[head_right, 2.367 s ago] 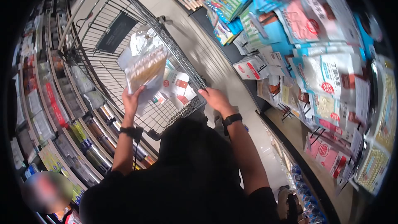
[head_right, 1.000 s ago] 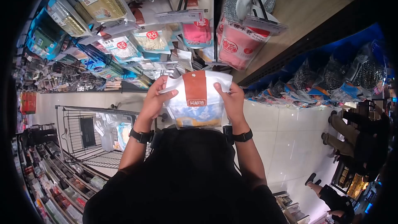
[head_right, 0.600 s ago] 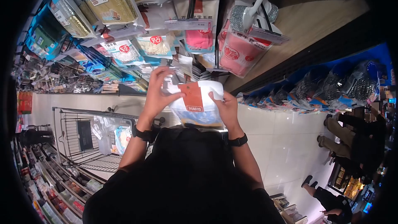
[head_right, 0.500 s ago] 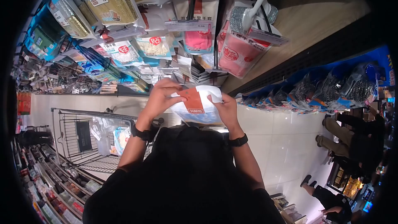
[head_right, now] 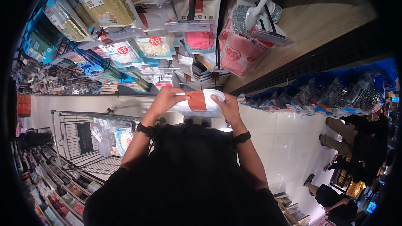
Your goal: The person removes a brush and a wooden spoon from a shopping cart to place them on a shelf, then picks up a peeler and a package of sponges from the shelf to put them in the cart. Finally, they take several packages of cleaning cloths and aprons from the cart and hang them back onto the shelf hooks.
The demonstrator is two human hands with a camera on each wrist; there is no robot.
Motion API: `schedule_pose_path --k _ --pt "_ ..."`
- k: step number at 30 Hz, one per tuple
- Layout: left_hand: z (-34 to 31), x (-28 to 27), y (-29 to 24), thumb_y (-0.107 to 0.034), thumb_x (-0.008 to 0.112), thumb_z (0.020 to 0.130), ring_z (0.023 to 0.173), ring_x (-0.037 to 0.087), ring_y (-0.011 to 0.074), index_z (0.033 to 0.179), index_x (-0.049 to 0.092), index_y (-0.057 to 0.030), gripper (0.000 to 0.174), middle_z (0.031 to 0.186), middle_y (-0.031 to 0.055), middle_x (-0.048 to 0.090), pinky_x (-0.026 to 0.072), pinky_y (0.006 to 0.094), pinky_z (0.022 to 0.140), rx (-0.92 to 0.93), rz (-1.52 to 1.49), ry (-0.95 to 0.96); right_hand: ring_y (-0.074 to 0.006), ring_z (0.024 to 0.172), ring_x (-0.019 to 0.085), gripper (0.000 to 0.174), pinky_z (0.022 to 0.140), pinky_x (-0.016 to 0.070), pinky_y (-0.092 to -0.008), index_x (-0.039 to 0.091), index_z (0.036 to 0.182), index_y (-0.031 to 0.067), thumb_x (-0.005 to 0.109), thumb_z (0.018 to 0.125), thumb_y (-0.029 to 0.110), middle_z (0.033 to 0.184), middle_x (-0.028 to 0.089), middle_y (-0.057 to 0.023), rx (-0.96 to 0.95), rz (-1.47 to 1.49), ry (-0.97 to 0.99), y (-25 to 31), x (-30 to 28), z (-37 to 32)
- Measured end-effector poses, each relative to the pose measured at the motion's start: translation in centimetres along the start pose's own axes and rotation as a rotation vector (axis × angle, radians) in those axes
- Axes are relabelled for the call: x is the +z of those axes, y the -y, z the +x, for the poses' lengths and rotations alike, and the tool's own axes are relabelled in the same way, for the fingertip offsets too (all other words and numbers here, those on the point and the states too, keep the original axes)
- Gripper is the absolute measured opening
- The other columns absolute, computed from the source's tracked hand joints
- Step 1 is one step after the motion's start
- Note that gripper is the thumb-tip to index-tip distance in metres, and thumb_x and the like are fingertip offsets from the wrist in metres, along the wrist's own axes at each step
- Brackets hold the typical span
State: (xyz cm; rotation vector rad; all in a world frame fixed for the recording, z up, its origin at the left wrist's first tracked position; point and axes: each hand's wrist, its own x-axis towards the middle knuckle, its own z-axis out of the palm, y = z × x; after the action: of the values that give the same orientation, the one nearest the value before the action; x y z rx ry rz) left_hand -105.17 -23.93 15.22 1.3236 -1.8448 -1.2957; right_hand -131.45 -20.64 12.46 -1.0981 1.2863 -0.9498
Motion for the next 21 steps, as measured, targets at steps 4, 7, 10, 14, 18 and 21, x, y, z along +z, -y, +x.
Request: schedule_pose_path --k 4,7,10,14,18,21 --pt "0.0 0.0 0.9 -0.015 0.08 0.08 0.074 0.064 0.0124 0.089 0.073 0.0027 0.021 0.085 0.0093 0.07 0.0511 0.0283 0.07 -0.111 -0.157 -0.028 -0.0066 0.078 0.06 0.029 0.071 0.0486 -0.0244 0.07 0.104 -0.0033 0.069 0.091 0.023 0.089 0.07 -0.0026 0.019 0.061 0.017 0.0 0.4 0.2" --pt "0.0 0.6 3.9 -0.011 0.081 0.079 0.082 0.062 0.0098 0.086 0.071 0.0013 0.017 0.09 0.0062 0.068 0.0506 0.0261 0.072 0.015 -0.149 -0.113 -0.0068 0.077 0.061 0.027 0.07 0.0487 -0.0242 0.071 0.102 -0.0029 0.069 0.091 0.022 0.089 0.07 -0.0027 0.098 0.17 -0.004 -1.1 0.6 0.8" --pt "-0.6 0.7 3.9 -0.008 0.081 0.079 0.088 0.06 0.0085 0.089 0.066 -0.0021 0.019 0.095 0.0025 0.064 0.0501 0.0244 0.074 -0.173 -0.495 -0.184 -0.0078 0.077 0.062 0.025 0.07 0.0489 -0.0245 0.071 0.1 -0.0025 0.069 0.091 0.021 0.089 0.07 -0.0035 0.148 0.284 -0.036 -2.0 0.5 1.2" --pt "-1.6 1.3 4.5 -0.007 0.078 0.081 0.093 0.063 0.0109 0.103 0.063 -0.0041 0.026 0.104 0.0014 0.065 0.0496 0.0252 0.082 -0.369 -0.842 -0.225 -0.0088 0.078 0.064 0.024 0.07 0.0495 -0.0248 0.071 0.1 -0.0022 0.069 0.091 0.02 0.09 0.071 -0.0044 0.178 0.308 -0.039 -2.1 0.5 1.4" --pt "-2.4 1.4 5.5 -0.009 0.076 0.084 0.097 0.063 0.0121 0.114 0.063 -0.0035 0.033 0.11 0.0033 0.066 0.0492 0.0272 0.087 -0.348 -0.878 -0.12 -0.011 0.079 0.066 0.025 0.072 0.0509 -0.026 0.07 0.102 -0.0017 0.069 0.091 0.02 0.093 0.071 -0.0056 0.238 0.386 -0.048 -1.7 0.5 1.4" --pt "-3.1 1.6 6.3 -0.012 0.077 0.083 0.103 0.062 0.0132 0.124 0.06 -0.0014 0.046 0.113 0.0054 0.067 0.0487 0.0286 0.092 -0.328 -0.682 0.107 -0.0123 0.081 0.067 0.026 0.074 0.0514 -0.0262 0.07 0.105 -0.0013 0.07 0.091 0.02 0.096 0.072 -0.006 0.284 0.48 -0.051 -1.1 0.4 1.6"
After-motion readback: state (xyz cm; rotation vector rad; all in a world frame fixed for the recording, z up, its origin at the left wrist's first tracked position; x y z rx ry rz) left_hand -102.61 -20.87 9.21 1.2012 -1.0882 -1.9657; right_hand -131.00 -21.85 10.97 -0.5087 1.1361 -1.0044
